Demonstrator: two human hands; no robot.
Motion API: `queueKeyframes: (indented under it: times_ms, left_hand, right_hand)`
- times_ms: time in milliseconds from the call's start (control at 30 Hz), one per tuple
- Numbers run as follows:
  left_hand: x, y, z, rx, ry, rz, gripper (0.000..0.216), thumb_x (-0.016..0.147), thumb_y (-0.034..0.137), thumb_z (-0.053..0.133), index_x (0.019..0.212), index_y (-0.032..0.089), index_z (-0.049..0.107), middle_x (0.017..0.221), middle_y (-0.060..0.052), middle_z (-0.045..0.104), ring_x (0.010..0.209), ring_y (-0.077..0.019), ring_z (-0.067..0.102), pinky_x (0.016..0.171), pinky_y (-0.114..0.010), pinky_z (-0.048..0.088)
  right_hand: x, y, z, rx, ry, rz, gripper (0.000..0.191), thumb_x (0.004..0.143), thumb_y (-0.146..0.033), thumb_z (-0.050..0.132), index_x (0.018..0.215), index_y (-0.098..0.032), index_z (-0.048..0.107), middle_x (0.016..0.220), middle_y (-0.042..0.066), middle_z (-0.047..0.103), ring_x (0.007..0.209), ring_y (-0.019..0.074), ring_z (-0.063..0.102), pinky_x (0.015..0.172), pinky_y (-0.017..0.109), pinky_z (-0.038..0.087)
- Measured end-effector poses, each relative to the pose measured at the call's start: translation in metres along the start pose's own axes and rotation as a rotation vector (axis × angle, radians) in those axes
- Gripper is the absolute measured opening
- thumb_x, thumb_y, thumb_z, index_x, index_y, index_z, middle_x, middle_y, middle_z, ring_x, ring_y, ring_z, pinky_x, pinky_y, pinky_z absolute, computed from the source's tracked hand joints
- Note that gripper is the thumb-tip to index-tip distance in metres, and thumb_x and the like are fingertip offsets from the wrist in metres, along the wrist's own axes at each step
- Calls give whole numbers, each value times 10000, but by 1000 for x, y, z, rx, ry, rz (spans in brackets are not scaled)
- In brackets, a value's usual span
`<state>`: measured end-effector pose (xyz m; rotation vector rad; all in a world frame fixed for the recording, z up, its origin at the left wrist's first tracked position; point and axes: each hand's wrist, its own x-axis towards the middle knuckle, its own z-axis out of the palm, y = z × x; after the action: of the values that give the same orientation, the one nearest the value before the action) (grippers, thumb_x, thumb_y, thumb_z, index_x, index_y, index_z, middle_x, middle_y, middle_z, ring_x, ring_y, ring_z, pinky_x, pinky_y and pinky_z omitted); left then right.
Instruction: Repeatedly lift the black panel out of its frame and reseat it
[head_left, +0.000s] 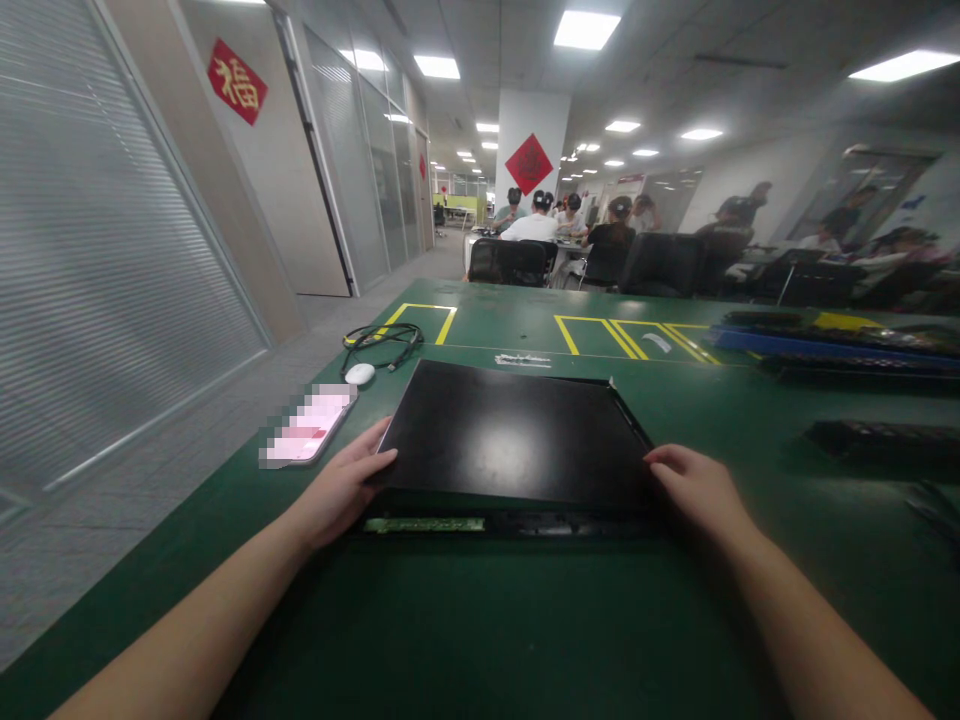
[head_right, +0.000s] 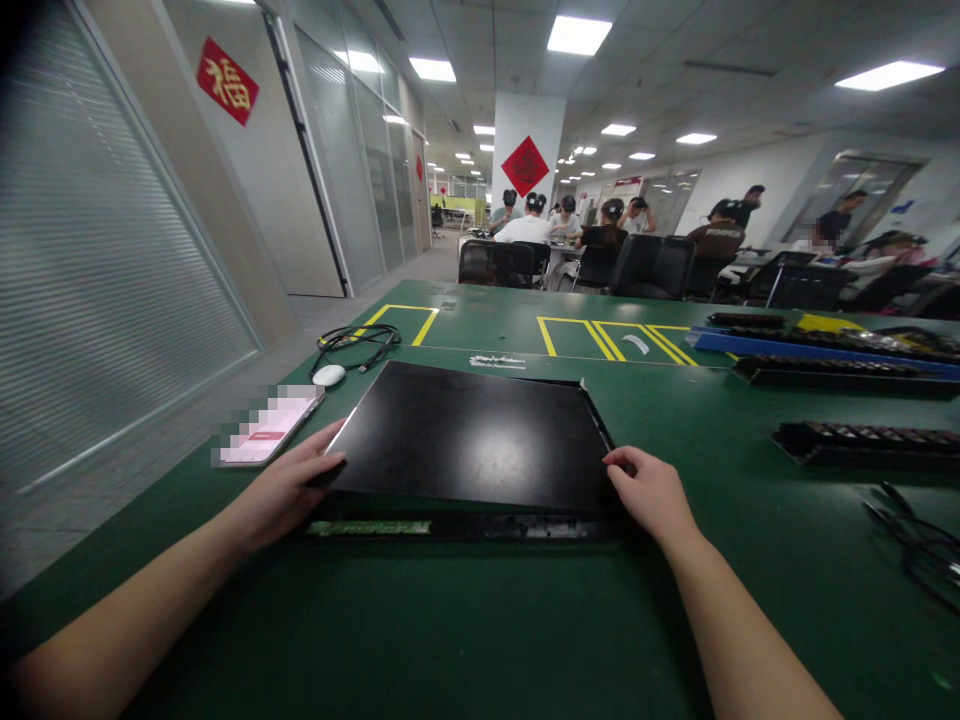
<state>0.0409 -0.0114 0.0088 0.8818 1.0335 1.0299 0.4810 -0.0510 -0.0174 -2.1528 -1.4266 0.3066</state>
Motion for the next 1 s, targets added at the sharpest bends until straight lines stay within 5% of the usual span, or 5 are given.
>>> queueKeyframes:
  times_ms: [167,1000]
  left_hand:
    - [0,0,-3,-5,-89,43,784,730,229,793,1460,241,506,1392,-85,646,1204,-319,643,832,-313,573]
    - [1,-1,-3,-13,-18,32,731,694,213,815,1374,210,548,1258,-96,718,1068,-288,710,780,-307,572]
  right_hand:
    - [-1,0,0,6,2,0,278,736,-346,540,860,-238,764,916,43,769,875,241,676,761,331,466]
    - [2,6,4,44,40,-4,283,718,-358,539,837,-235,764,877,49,766,844,239,673,753,329,461]
